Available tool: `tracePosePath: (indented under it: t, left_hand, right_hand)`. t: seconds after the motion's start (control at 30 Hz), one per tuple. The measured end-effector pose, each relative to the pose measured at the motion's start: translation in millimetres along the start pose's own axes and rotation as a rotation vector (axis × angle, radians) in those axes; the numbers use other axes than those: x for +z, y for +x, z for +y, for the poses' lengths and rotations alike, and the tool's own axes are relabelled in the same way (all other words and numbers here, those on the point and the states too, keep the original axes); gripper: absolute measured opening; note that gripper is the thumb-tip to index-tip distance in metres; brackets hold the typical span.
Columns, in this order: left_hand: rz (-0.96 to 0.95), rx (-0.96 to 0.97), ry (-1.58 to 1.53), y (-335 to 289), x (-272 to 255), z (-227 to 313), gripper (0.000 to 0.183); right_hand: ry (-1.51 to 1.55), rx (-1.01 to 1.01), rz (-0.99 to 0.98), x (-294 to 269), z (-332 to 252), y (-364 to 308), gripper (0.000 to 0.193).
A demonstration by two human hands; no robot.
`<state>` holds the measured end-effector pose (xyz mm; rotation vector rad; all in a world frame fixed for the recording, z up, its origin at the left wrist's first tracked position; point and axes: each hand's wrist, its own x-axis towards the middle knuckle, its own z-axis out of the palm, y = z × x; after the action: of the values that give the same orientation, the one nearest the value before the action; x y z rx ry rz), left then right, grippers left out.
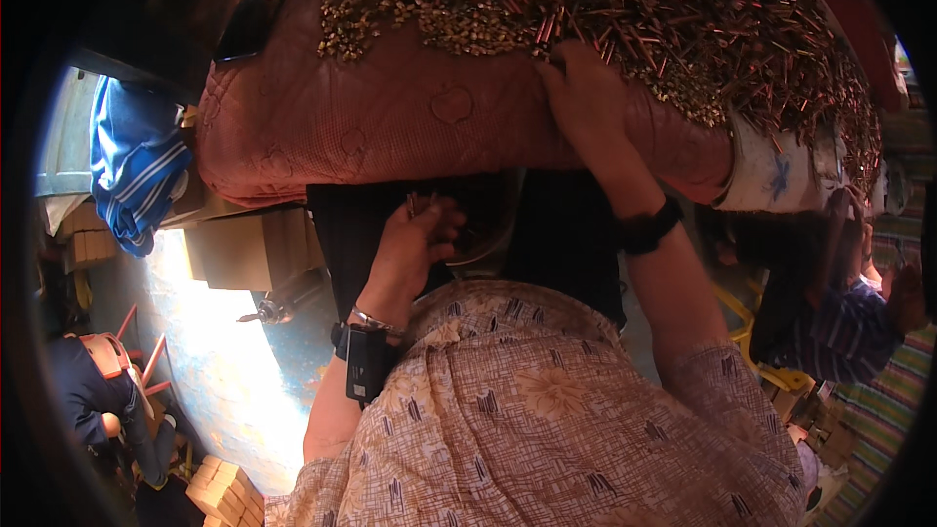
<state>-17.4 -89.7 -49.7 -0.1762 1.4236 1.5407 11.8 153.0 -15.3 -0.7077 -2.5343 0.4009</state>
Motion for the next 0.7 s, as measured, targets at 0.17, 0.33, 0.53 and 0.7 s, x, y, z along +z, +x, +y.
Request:
tracePosePath:
  t: [0.17,0.33,0.53,0.7]
  left_hand:
    - [-0.17,-0.167,-0.439,14,-18,-14,0.018]
    - [-0.147,-0.178,-0.388,5,-5,-9,0.02]
    - [-0.156,-0.111,-0.182,-2,1,-4,0.021]
    - [-0.138,0.001,0.038,-13,14,7,0.016]
  right_hand:
    - [-0.136,-0.034,0.053,13,0,3,0.02]
    - [-0.105,-0.089,0.027,10,2,6,0.02]
    - [0.003,-0.078,-0.039,-2,2,0,0.016]
    - [0.539,0.064,-0.116,-14,-14,-36,0.015]
